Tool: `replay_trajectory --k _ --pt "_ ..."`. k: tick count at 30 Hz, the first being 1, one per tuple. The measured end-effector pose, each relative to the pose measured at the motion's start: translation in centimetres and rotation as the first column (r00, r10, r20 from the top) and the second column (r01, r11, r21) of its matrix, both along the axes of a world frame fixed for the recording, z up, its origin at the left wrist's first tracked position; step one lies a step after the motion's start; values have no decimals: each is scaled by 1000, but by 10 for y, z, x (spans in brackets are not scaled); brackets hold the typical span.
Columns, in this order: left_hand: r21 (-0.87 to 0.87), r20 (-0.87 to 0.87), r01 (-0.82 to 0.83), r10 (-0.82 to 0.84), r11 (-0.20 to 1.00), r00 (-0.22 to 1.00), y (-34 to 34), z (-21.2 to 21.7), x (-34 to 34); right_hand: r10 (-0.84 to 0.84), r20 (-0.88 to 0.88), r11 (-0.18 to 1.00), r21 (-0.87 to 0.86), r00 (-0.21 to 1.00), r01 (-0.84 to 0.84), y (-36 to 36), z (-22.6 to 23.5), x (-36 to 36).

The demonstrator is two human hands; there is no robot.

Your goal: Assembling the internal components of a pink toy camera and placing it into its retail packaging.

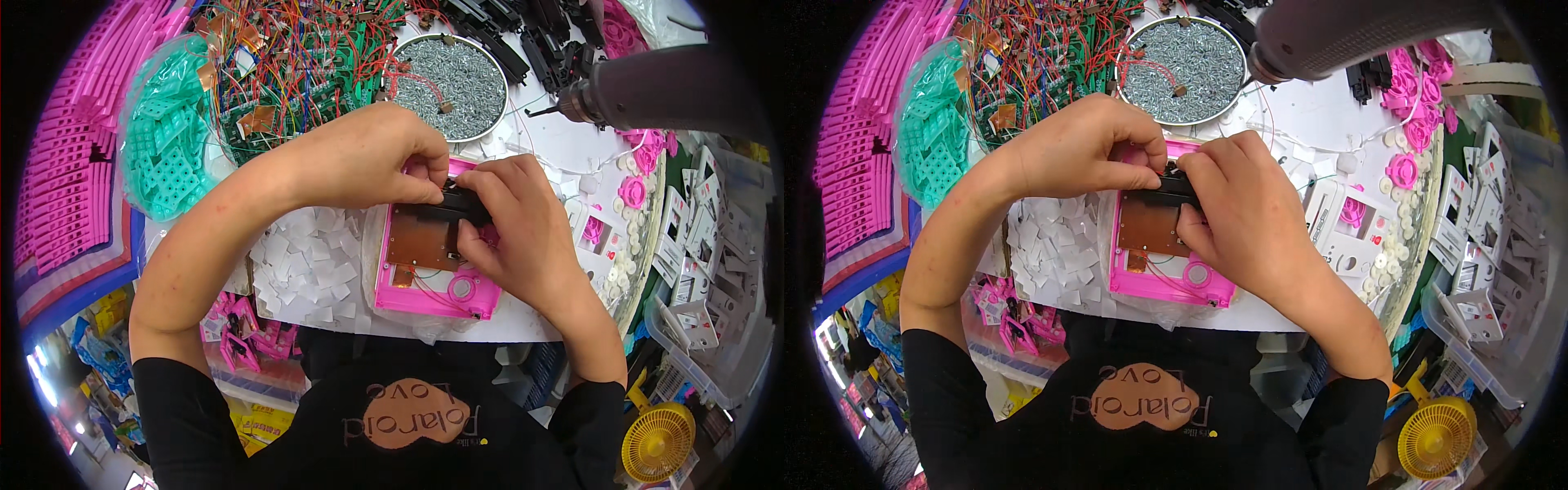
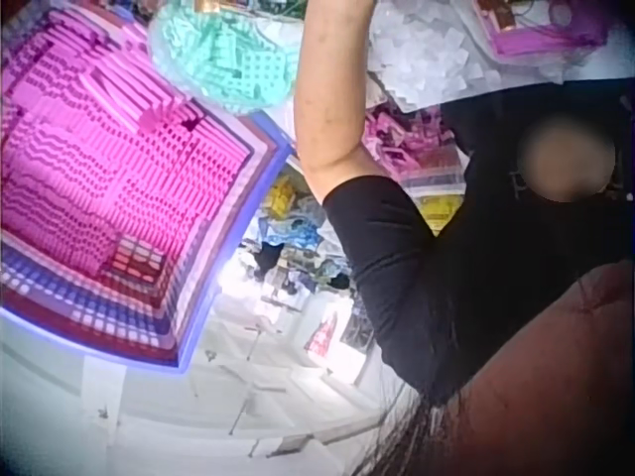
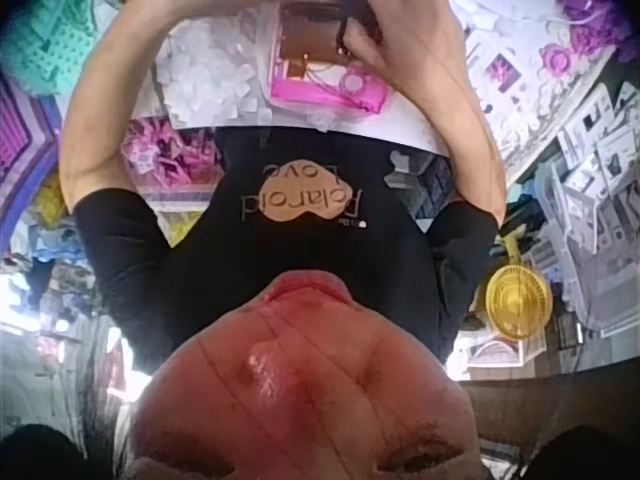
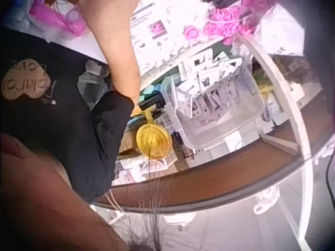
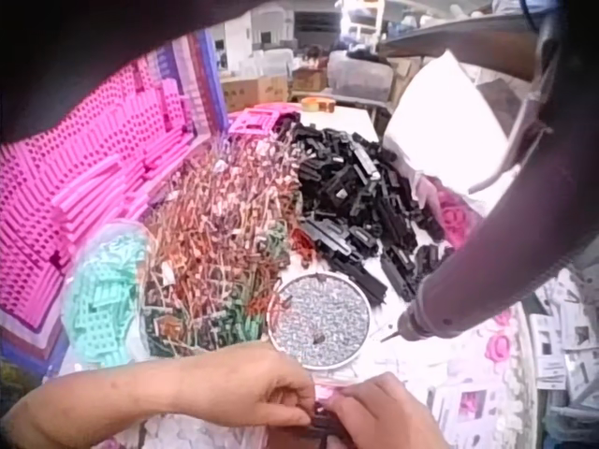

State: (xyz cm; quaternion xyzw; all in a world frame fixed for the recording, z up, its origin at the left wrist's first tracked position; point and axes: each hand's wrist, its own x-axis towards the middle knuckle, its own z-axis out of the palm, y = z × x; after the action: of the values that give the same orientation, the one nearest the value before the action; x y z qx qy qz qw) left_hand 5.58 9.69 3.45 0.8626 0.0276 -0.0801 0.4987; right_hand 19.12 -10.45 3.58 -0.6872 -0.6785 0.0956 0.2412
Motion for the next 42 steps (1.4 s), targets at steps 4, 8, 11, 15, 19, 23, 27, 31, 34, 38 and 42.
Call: replay_trajectory --k 4,8,11,15,19,23,27,31,34,38,42 --pt "45 94 -23 19 999 995 -4 -2 0 28 -28 999 25 999 -27 0 -2 2" --pt "140 181 -31 6 990 983 -5 -4 0 33 -65 999 43 997 -31 0 -2 4" --pt "182 214 -29 -11 983 977 -6 -5 2 21 -72 999 27 997 -20 -1 0 4" --pt "196 188 -9 -29 981 982 -7 -10 6 25 -50 1000 4 998 -25 0 0 3" --pt "299 137 28 -72 954 988 -9 1 11 37 -9 999 2 999 -37 -1 1 3" --pt "428 115 33 -91 903 989 -13 2 7 47 44 999 -28 998 -46 0 3 1" --pt "427 176 -44 -35 903 984 -20 -2 -4 62 73 994 -98 995 -55 2 8 -1" --pt "321 94 -110 84 941 992 -20 -4 3 43 89 997 -73 995 -37 1 6 -4" --pt "294 30 -79 74 952 997 -14 -4 13 26 92 998 -51 995 -22 1 5 -5" --pt "285 79 -37 15 958 997 -10 -5 17 38 71 999 -31 997 -36 1 5 -3" --pt "277 38 23 -35 961 999 -7 -2 21 65 94 997 -49 993 -61 2 4 -1"
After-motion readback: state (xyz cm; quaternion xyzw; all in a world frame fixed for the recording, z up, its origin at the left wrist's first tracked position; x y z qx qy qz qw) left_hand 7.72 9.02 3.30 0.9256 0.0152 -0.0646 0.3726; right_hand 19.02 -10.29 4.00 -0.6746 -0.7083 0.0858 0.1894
